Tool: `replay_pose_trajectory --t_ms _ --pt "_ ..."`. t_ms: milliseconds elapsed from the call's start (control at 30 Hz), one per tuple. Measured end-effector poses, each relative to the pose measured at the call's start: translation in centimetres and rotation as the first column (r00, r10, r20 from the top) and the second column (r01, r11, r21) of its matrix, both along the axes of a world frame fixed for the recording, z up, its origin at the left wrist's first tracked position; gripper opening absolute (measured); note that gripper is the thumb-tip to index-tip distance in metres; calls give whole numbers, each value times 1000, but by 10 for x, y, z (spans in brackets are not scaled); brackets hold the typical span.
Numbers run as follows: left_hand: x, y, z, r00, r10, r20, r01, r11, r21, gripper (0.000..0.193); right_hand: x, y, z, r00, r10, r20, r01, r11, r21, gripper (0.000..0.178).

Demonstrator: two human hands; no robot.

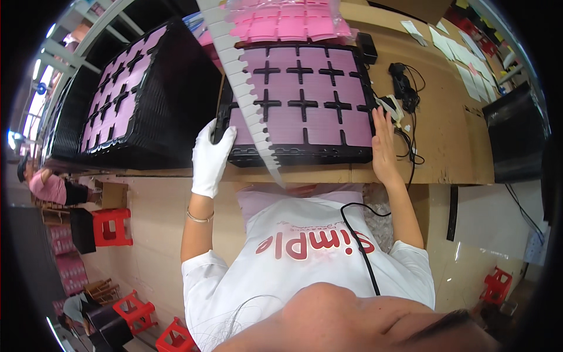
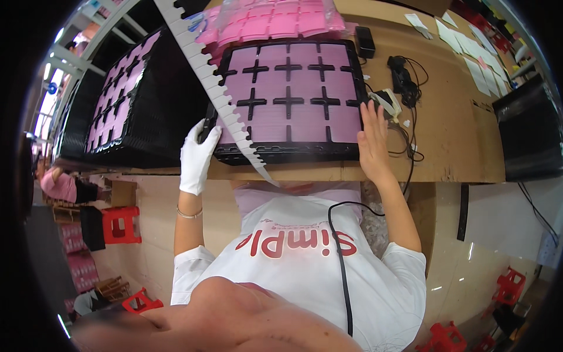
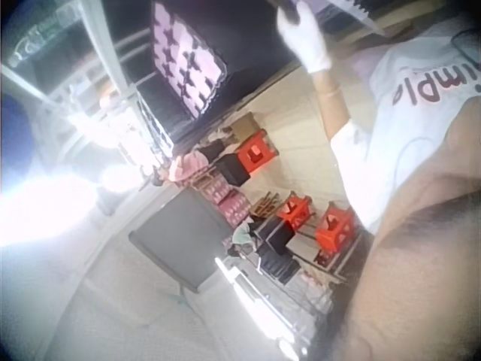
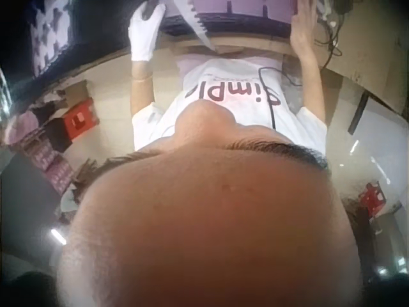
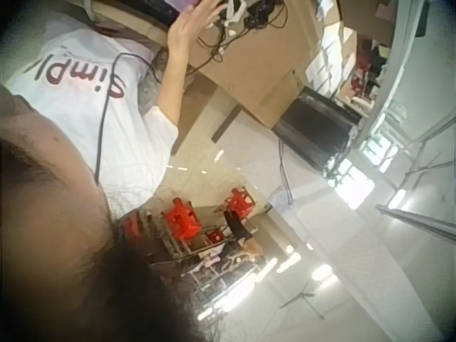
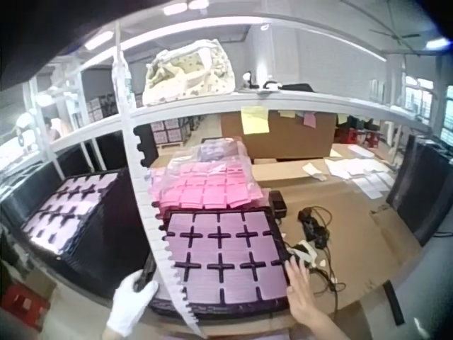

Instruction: The person assembles black plastic trays by applying a white adhesive strip to the edge of each tray and then placing a pink plastic insert into the tray. The person repeats this process for multiple trays, stacking the finished units to the side.

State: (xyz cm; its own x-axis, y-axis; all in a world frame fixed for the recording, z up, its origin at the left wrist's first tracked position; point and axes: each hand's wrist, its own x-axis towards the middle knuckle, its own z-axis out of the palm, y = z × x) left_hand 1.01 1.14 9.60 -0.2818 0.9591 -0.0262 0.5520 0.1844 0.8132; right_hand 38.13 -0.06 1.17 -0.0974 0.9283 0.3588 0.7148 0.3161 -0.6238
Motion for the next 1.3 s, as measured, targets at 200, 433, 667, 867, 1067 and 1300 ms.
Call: replay_pose_trajectory --t_ms 200,433,667,867,1067,1300 --pt "10 -2 49 878 -77 472 -65 959 278 57 6 3 -3 957 10 -291 45 982 184 66" --pt "-188 -5 162 489 469 -736 206 757 620 63 22 -18 16 901 -93 -423 195 959 205 64" --pt "-404 40 154 789 298 538 -536 762 364 37 15 -22 0 898 -136 -418 197 975 105 56" --pt "-525 35 125 667 542 -511 -538 825 173 73 5 -17 4 913 -87 -398 147 981 123 54" --pt "-180 9 155 870 74 -487 253 782 569 43 -6 -15 16 943 -92 -321 142 980 138 55" --pt "-119 -1 121 616 -31 -787 466 820 331 30 -30 -14 30 988 19 -151 9 983 184 54"
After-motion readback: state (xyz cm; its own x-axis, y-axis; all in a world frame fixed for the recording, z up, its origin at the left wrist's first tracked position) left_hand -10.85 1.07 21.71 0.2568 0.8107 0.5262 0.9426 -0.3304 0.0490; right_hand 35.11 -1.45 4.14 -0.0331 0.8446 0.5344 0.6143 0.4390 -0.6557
